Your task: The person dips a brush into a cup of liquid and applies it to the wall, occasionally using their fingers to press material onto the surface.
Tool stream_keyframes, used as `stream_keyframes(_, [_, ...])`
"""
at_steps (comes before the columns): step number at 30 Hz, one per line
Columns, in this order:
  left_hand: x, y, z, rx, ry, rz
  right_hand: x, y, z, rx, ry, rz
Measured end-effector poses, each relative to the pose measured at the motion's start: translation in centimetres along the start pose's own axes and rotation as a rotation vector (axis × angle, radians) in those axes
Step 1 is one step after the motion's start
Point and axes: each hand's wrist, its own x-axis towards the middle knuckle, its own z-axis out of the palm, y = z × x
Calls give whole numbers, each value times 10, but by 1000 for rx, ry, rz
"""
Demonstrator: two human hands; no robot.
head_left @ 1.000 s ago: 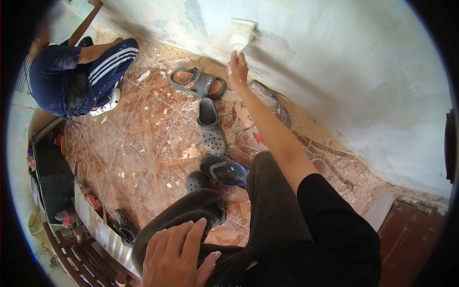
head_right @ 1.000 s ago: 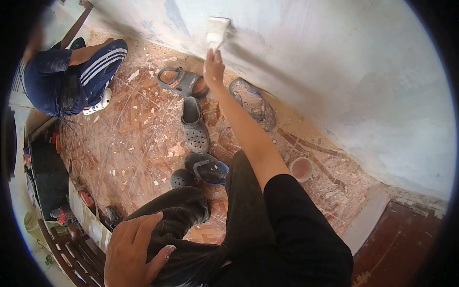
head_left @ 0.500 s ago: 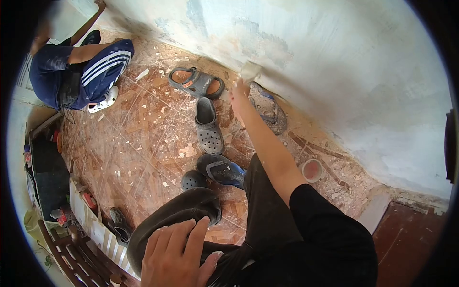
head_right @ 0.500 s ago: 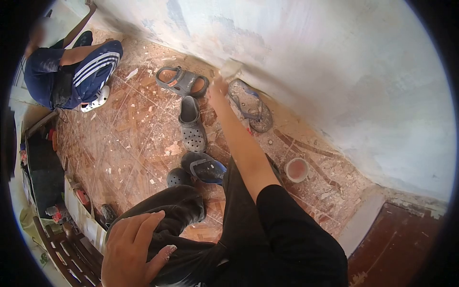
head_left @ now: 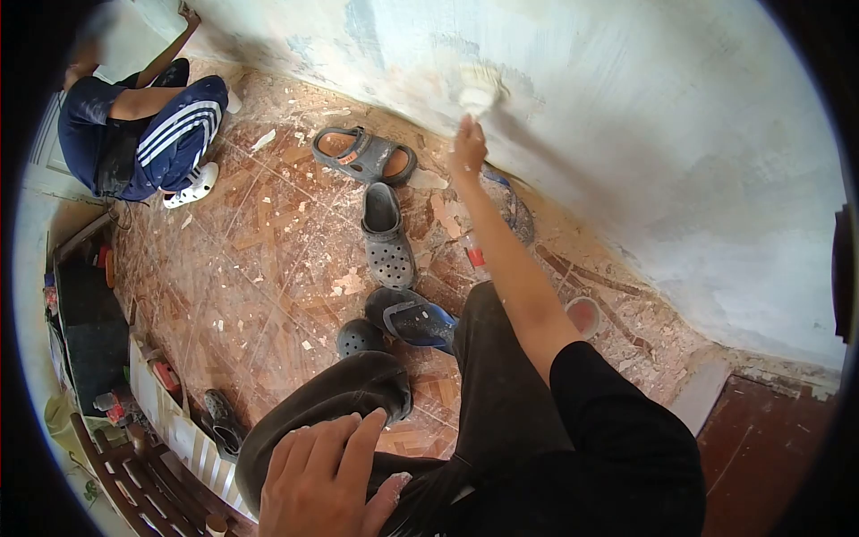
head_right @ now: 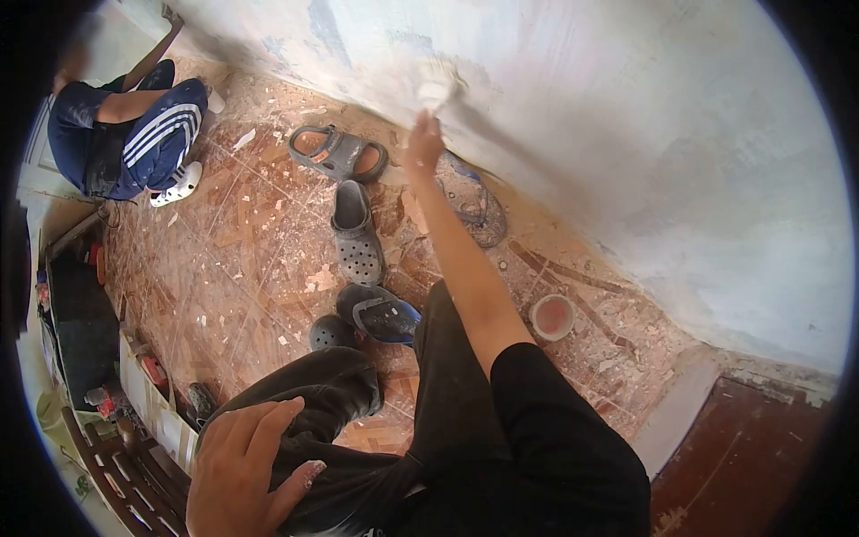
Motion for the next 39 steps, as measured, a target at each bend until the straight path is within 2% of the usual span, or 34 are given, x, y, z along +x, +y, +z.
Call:
stream_keyframes(3, [-1,0,0,1,-11,-14,-14,47,-5,-121,-70,7])
stream_keyframes(5, [-2,0,0,-2,-9,-21,-28,61,-9,177,-263,827])
stream_keyframes(6, [-2,-1,0,-3,-6,-22,-32,76,-5,178,-264,823])
stream_keyframes(8, [-3,-1,0,-2,-2,-22,-39,102,4,234,-445,973])
stream_keyframes(9, [-4,-1,0,0,-5,-25,-37,83,2,235,-449,971])
stream_keyframes(13, [-3,-2,0,-5,-14,-37,-5,-19,-5,676,-351,931])
stream_keyframes(15, [-3,-2,0,-6,-25,-38,9,-45,-4,909,-471,866])
stream_keyframes(16, [-3,-3,0,-8,-28,-37,7,-65,-8,906,-469,868])
stream_keyframes(18, [-3,-5,0,-14,-28,-41,-4,-100,-13,566,-434,540])
stream_keyframes(19, [-2,-11,1,-14,-29,-44,-3,-96,-8,567,-436,542])
stream_keyframes(21, [1,-24,3,83,-106,86,-2,-104,-5,179,-294,4])
stream_keyframes(23, [-2,-15,0,26,-69,18,1,-92,-8,186,-297,78])
stream_keyframes(24, [-3,-11,-1,-29,-28,-48,4,-68,0,106,-259,65])
stream_keyframes(27, [-3,-16,-3,-37,-38,-58,-11,30,29,-46,-166,-53])
stream_keyframes(28, [-4,-18,-3,-38,-34,-61,-24,68,42,-85,-138,-6])
stream_keyframes(30, [-5,-22,-3,-43,-39,-80,-38,67,42,-125,-119,41])
stream_keyframes(32, [-6,-27,-4,-50,-42,-97,-48,63,35,393,-489,967])
stream_keyframes(33, [-5,-29,-3,-54,-47,-109,-47,58,39,389,-493,971])
stream_keyframes(35, [-5,-32,-3,-53,-49,-120,-44,44,55,570,-548,957])
stream_keyframes(36, [-6,-34,-4,-49,-48,-127,-39,23,61,706,-470,985])
stream_keyframes(38, [-5,-37,-5,-48,-49,-126,-20,12,89,805,-411,894])
stream_keyframes(39, [-5,-39,-5,-44,-45,-119,-11,-10,91,751,-436,819])
